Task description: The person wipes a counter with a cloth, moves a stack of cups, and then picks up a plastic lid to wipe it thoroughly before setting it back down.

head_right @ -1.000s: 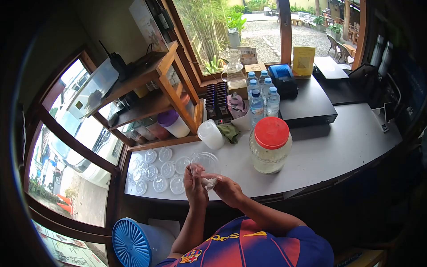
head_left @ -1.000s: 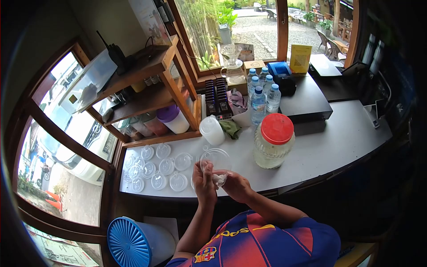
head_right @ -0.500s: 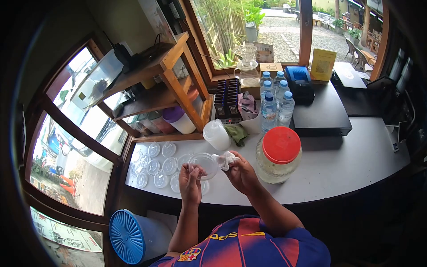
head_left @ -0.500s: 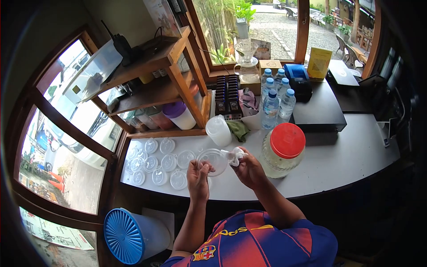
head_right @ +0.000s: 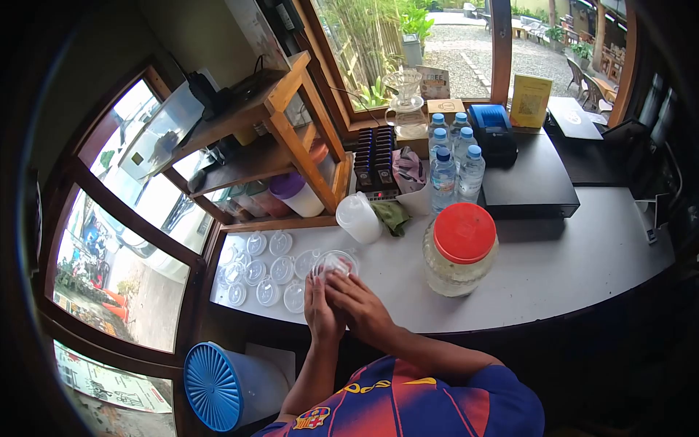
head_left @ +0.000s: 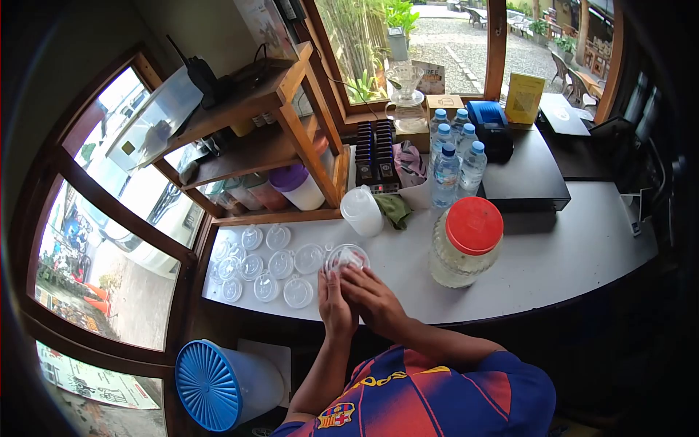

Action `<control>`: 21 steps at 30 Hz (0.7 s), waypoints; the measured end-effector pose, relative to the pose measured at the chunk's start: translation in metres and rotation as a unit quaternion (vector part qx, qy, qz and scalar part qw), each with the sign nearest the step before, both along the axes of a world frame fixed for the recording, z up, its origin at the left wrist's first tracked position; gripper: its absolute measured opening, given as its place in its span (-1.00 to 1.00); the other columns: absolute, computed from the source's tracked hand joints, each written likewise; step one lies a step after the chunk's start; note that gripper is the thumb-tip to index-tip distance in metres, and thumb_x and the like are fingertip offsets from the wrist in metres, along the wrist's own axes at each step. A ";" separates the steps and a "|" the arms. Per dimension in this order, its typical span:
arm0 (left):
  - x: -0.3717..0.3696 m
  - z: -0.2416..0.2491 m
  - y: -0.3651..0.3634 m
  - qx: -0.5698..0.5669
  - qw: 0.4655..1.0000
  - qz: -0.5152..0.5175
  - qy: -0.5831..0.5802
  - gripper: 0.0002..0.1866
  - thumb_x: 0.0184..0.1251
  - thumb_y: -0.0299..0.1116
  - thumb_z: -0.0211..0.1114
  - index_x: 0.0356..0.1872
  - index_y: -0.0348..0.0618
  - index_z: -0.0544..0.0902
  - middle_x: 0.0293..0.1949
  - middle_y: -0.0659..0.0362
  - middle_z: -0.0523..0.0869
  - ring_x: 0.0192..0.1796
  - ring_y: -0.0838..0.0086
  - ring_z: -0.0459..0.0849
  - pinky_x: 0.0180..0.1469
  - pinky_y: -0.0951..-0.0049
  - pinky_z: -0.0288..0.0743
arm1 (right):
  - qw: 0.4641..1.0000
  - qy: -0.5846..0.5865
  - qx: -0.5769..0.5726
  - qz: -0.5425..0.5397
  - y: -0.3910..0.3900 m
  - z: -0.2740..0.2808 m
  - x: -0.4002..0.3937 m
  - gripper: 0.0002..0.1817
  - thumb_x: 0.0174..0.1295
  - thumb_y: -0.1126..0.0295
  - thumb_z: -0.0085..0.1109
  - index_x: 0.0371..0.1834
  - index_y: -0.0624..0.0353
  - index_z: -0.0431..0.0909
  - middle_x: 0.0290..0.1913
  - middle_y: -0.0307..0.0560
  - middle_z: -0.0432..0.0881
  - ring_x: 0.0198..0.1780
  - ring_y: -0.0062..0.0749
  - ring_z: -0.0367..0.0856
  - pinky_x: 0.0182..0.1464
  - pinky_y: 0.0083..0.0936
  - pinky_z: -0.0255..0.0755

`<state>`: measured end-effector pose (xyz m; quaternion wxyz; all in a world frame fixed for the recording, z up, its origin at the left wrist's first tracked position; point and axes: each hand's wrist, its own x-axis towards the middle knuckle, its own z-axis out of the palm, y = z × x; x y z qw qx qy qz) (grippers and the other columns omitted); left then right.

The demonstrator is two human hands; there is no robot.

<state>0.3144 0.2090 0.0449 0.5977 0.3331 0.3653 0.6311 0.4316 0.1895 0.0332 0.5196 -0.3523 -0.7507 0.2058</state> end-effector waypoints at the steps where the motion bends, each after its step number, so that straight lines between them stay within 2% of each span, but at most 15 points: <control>1: -0.002 0.003 0.000 0.038 0.998 -0.039 -0.041 -0.56 0.71 -0.26 -0.17 0.42 -0.31 0.23 0.35 -0.20 0.46 0.38 0.09 0.51 0.40 0.18 0.43 | 1.000 0.000 0.009 0.008 -0.008 -0.004 -0.007 -0.44 0.15 0.61 0.24 0.29 0.16 0.54 0.46 0.11 0.42 0.54 -0.03 0.31 0.57 -0.04 0.09; 3: -0.007 0.009 -0.002 0.046 0.992 -0.043 -0.109 -0.57 0.71 -0.27 -0.19 0.40 -0.32 0.25 0.39 -0.24 0.42 0.41 0.04 0.48 0.42 0.17 0.40 | 0.999 -0.033 0.039 0.002 -0.010 -0.010 -0.007 -0.48 0.16 0.60 0.25 0.25 0.12 0.56 0.44 0.06 0.46 0.50 -0.06 0.37 0.57 -0.02 0.09; 5: -0.014 0.009 -0.009 0.052 0.994 -0.056 -0.080 -0.59 0.70 -0.29 -0.15 0.38 -0.30 0.29 0.34 -0.15 0.47 0.37 0.12 0.52 0.40 0.19 0.43 | 0.996 -0.064 0.058 -0.025 -0.005 -0.015 0.000 -0.51 0.18 0.60 0.24 0.23 0.12 0.58 0.42 0.05 0.49 0.48 -0.05 0.42 0.56 -0.01 0.11; 7: -0.017 0.008 -0.017 0.056 0.995 -0.065 -0.057 -0.60 0.70 -0.29 -0.14 0.37 -0.28 0.32 0.31 -0.09 0.50 0.35 0.17 0.54 0.38 0.21 0.45 | 0.995 0.042 0.058 -0.064 0.001 -0.014 -0.002 -0.60 0.27 0.58 0.21 0.19 0.12 0.59 0.40 0.06 0.51 0.45 -0.04 0.46 0.50 0.00 0.21; 9: -0.019 0.004 -0.026 0.052 0.993 -0.071 -0.073 -0.60 0.68 -0.28 -0.12 0.38 -0.23 0.36 0.32 -0.07 0.50 0.33 0.19 0.55 0.35 0.20 0.46 | 0.990 0.021 0.077 -0.117 0.000 -0.013 -0.007 -0.52 0.21 0.56 0.24 0.25 0.12 0.55 0.42 0.04 0.49 0.47 -0.12 0.44 0.51 -0.06 0.23; 11: -0.027 0.004 -0.034 0.044 0.998 -0.038 -0.025 -0.56 0.69 -0.26 -0.15 0.42 -0.24 0.30 0.36 -0.13 0.46 0.37 0.10 0.52 0.38 0.14 0.44 | 0.996 0.000 0.070 -0.057 -0.016 -0.006 -0.019 -0.51 0.19 0.57 0.25 0.24 0.13 0.55 0.42 0.04 0.49 0.47 -0.11 0.43 0.51 -0.06 0.23; 14: -0.050 0.011 -0.043 0.035 0.997 -0.034 -0.068 -0.54 0.70 -0.24 -0.23 0.44 -0.27 0.20 0.39 -0.26 0.41 0.39 -0.13 0.47 0.43 -0.04 0.37 | 0.996 -0.002 0.067 0.053 -0.040 -0.016 -0.043 -0.50 0.16 0.55 0.28 0.23 0.14 0.55 0.34 0.03 0.55 0.45 -0.11 0.46 0.50 -0.07 0.24; 15: -0.059 0.010 -0.047 0.042 0.997 -0.026 -0.062 -0.55 0.70 -0.23 -0.23 0.42 -0.26 0.22 0.38 -0.26 0.43 0.39 -0.12 0.47 0.43 -0.04 0.38 | 0.994 0.004 0.057 0.092 -0.047 -0.020 -0.048 -0.52 0.19 0.54 0.28 0.23 0.15 0.55 0.29 0.05 0.59 0.43 -0.10 0.48 0.49 -0.11 0.27; 17: -0.079 0.006 -0.055 0.056 0.997 -0.012 -0.053 -0.57 0.70 -0.22 -0.22 0.40 -0.25 0.24 0.35 -0.27 0.45 0.38 -0.11 0.48 0.42 -0.06 0.40 | 0.990 0.120 0.013 0.067 -0.062 -0.029 -0.061 -0.58 0.28 0.54 0.20 0.23 0.17 0.56 0.23 0.04 0.62 0.36 -0.11 0.55 0.44 -0.19 0.34; 18: -0.088 0.005 -0.060 0.063 0.994 -0.004 -0.088 -0.62 0.69 -0.20 -0.10 0.32 -0.19 0.35 0.26 -0.20 0.56 0.33 0.01 0.56 0.39 -0.02 0.45 | 0.983 0.175 -0.010 0.054 -0.068 -0.034 -0.066 -0.61 0.32 0.54 0.16 0.23 0.18 0.56 0.20 0.04 0.64 0.32 -0.11 0.58 0.42 -0.23 0.37; 20: -0.106 -0.003 -0.071 0.061 0.993 0.001 -0.105 -0.68 0.67 -0.21 -0.02 0.24 -0.15 0.41 0.18 -0.10 0.64 0.26 0.13 0.61 0.37 0.00 0.48 | 0.920 0.316 -0.231 -0.015 -0.085 -0.046 -0.068 -0.69 0.40 0.56 0.07 0.18 0.29 0.57 0.17 0.07 0.64 0.26 -0.16 0.62 0.38 -0.29 0.42; 21: -0.112 -0.006 -0.078 0.057 0.992 0.002 -0.112 -0.70 0.66 -0.21 0.02 0.20 -0.13 0.45 0.13 -0.05 0.68 0.23 0.19 0.63 0.35 0.01 0.50 | 0.861 0.378 -0.337 -0.054 -0.092 -0.053 -0.071 -0.72 0.43 0.56 0.03 0.15 0.34 0.58 0.16 0.09 0.64 0.23 -0.19 0.63 0.37 -0.31 0.45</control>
